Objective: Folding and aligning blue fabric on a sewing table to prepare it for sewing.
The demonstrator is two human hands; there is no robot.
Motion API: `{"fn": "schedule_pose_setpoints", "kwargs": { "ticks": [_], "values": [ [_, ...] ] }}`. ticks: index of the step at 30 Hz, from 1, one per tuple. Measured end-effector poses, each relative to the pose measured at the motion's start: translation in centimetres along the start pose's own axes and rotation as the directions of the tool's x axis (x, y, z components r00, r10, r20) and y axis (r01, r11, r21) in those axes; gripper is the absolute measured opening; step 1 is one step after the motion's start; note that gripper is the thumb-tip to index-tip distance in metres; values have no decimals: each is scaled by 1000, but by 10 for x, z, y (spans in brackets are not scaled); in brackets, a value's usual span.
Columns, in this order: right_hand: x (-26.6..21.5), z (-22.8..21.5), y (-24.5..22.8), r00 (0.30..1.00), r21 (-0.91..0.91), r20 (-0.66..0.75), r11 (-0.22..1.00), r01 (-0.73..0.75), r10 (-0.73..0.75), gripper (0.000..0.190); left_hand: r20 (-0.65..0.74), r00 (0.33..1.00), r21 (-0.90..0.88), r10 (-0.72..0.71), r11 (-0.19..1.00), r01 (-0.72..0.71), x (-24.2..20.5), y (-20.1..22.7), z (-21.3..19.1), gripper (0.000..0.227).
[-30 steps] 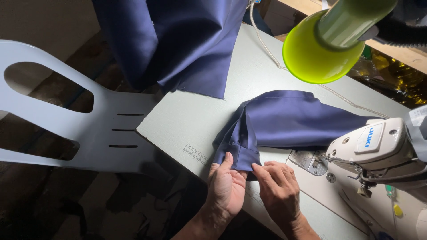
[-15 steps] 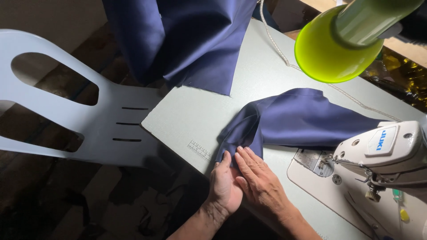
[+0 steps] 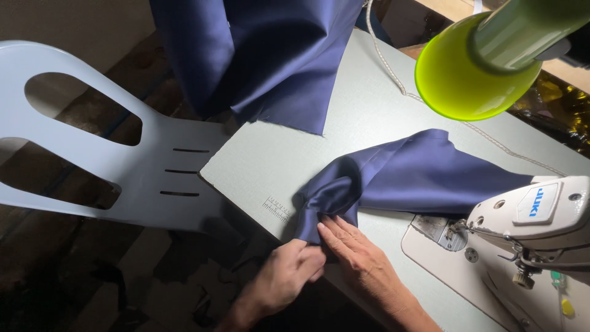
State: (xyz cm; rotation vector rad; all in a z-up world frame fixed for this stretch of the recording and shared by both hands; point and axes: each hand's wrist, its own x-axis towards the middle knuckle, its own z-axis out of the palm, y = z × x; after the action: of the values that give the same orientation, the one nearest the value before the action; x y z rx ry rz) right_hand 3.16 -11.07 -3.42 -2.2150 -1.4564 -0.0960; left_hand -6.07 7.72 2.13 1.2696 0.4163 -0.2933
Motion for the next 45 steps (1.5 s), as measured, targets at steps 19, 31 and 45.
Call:
{"fn": "schedule_pose_setpoints", "kwargs": {
  "ticks": [19,31,45],
  "values": [
    [-13,-2,-6,998,-202,37,979,-42,50,58,56,340,696,939,207,-687,165,34,-41,36],
    [-9,-21,-3,983,16,-2,983,-183,183,55,548,495,822,674,-323,-469,90,-6,-51,47],
    [-22,-33,-4,847,-284,-367,820,-497,386,85,576,218,775,788,-442,-452,74,3,-17,29]
  ]
}}
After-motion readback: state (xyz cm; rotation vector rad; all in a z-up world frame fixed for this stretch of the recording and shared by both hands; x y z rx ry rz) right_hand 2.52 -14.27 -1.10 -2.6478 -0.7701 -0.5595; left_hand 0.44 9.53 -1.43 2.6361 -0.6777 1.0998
